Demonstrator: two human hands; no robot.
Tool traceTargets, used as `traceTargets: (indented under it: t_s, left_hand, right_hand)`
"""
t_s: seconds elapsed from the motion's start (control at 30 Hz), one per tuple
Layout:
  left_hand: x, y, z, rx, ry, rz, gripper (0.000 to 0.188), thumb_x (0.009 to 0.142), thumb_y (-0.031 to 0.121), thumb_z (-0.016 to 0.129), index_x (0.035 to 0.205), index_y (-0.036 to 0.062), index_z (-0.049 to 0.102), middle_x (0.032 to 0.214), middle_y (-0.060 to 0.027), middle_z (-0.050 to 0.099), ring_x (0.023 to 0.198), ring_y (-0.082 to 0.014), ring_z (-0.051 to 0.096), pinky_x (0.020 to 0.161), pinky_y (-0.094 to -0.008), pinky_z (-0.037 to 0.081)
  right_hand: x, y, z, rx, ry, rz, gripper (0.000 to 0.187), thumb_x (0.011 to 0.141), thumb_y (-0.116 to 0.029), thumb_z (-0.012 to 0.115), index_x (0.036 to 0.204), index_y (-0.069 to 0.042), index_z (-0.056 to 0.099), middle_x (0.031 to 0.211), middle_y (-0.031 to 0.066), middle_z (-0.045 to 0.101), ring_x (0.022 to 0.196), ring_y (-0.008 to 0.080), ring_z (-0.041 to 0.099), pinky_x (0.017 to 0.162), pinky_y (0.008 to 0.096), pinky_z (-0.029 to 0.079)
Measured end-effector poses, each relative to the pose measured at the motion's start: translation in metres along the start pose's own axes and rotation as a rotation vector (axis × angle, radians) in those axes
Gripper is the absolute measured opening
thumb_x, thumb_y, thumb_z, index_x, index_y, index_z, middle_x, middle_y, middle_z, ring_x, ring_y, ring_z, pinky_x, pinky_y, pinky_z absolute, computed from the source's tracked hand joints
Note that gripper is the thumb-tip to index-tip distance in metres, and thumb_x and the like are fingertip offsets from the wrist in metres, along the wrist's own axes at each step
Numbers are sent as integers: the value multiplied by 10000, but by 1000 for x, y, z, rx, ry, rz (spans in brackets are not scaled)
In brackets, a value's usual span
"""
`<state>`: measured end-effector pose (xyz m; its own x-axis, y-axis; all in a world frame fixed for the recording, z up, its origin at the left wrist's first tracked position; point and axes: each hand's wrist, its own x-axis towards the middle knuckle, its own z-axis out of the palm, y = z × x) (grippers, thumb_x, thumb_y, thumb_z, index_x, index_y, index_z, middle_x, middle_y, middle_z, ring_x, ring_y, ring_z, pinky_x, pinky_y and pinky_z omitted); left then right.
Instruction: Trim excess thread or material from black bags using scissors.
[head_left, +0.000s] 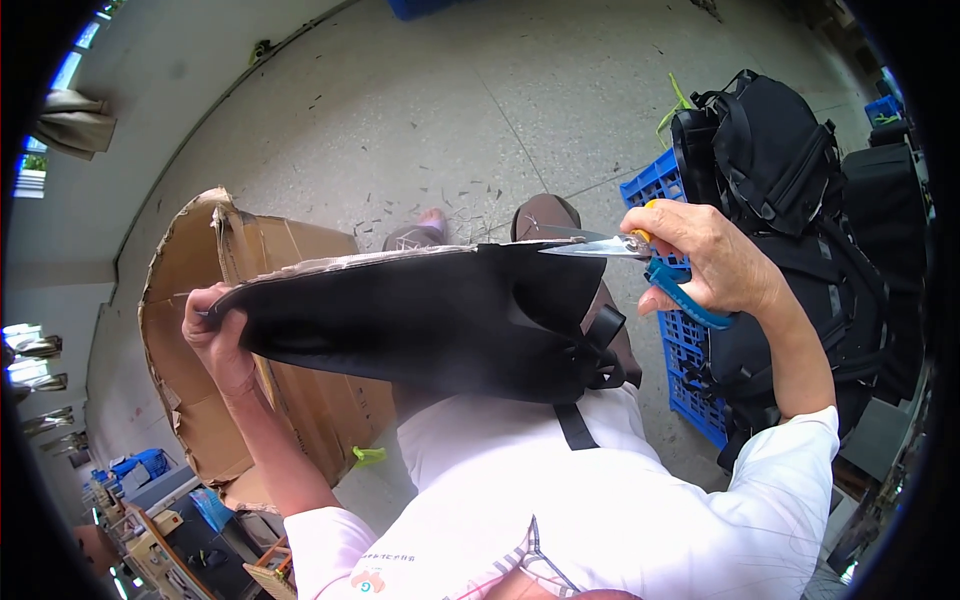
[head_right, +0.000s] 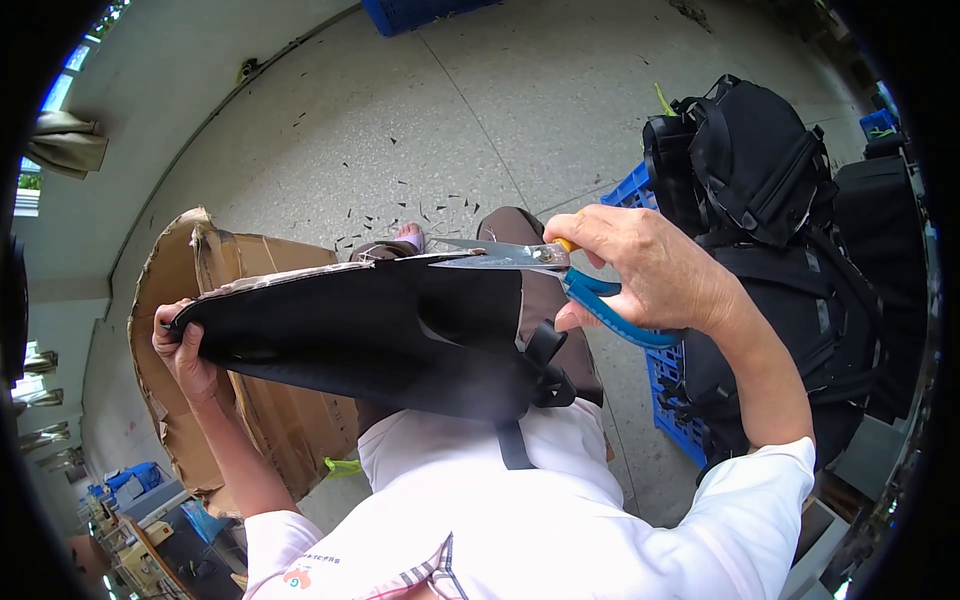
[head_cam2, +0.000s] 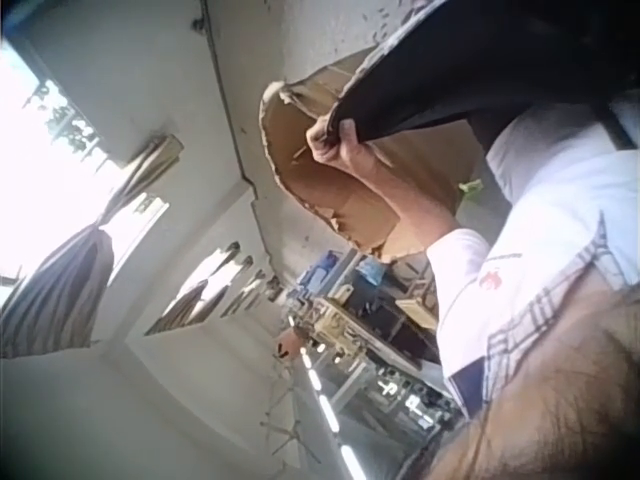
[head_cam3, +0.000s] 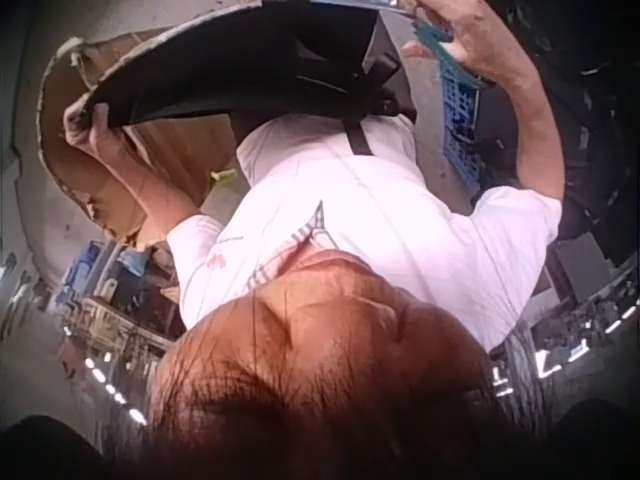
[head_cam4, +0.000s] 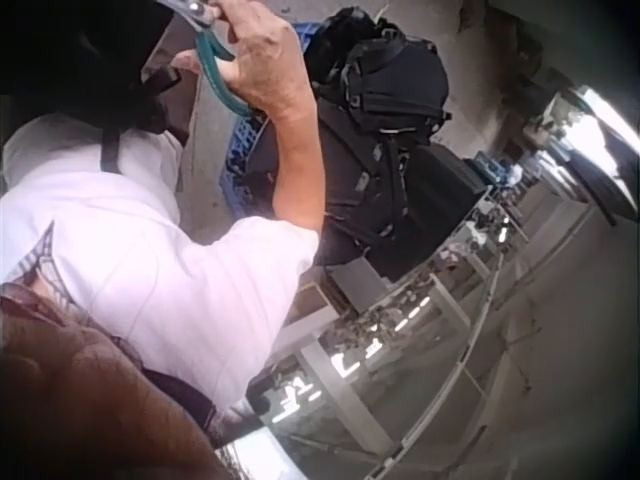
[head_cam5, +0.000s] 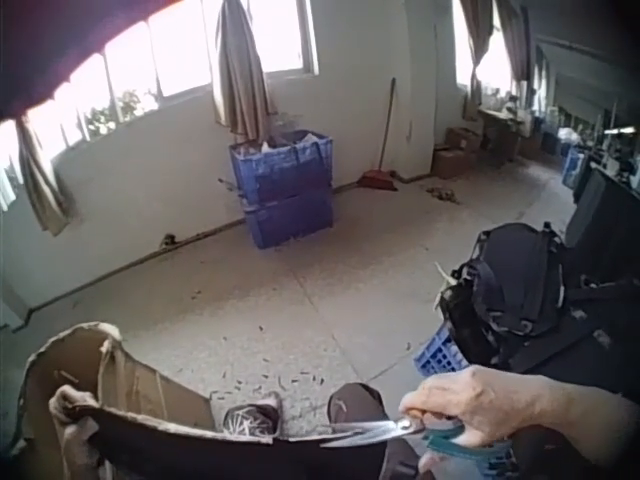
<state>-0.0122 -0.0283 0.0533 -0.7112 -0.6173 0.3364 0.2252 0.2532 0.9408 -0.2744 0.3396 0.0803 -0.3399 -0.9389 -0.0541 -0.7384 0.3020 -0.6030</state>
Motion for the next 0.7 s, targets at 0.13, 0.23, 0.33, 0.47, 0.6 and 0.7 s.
traceTargets:
  t_s: [0.13, 0.23, 0.33, 0.47, 0.6, 0.7]
  left_hand:
    - [1, -3, -3, 13, 12, -31, 198, 691, 14, 680, 745, 59, 495, 703, -9, 513, 676, -97, 459, 665, -216, 375]
    - [2, 1, -5, 25, -19, 6, 198, 688, 4, 681, 753, 55, 501, 708, -9, 516, 687, -93, 467, 674, -212, 377]
    - [3, -1, -5, 11, 0, -27, 206, 679, -12, 685, 765, 50, 508, 705, -7, 514, 700, -92, 476, 684, -210, 384]
    - [6, 6, 9, -1, -38, 3, 242, 656, 3, 730, 760, 40, 515, 689, -13, 528, 674, -100, 487, 663, -221, 402]
    - [1, 8, 5, 20, -24, 33, 261, 642, 29, 755, 754, 41, 520, 686, -15, 542, 656, -107, 492, 650, -225, 405]
    - [-7, 10, 2, 26, 22, 30, 262, 637, 31, 760, 738, 40, 519, 671, -17, 545, 651, -108, 492, 639, -226, 403]
  right_hand:
    - [2, -7, -9, -37, -141, 72, 605, 634, -510, 709, 951, -13, 574, 726, 90, 581, 633, 170, 574, 553, 272, 455]
    - [3, -4, -5, -81, -76, -104, 534, 658, -442, 719, 953, -21, 572, 692, 72, 554, 587, 147, 546, 515, 250, 418]
    - [11, -7, -23, 26, 50, -24, 593, 642, -504, 709, 985, -42, 567, 686, 55, 531, 567, 144, 512, 505, 249, 393]
    - [32, -20, -19, 34, 43, -124, 786, 561, -669, 668, 1058, -71, 550, 754, 75, 503, 633, 184, 518, 543, 296, 413]
    - [57, -35, -19, -160, -128, -157, 795, 569, -684, 649, 1058, -64, 553, 799, 112, 514, 757, 244, 542, 625, 341, 440]
    - [67, -40, -21, -217, -224, -166, 803, 543, -710, 638, 1033, -78, 556, 808, 106, 506, 769, 236, 530, 634, 326, 434]
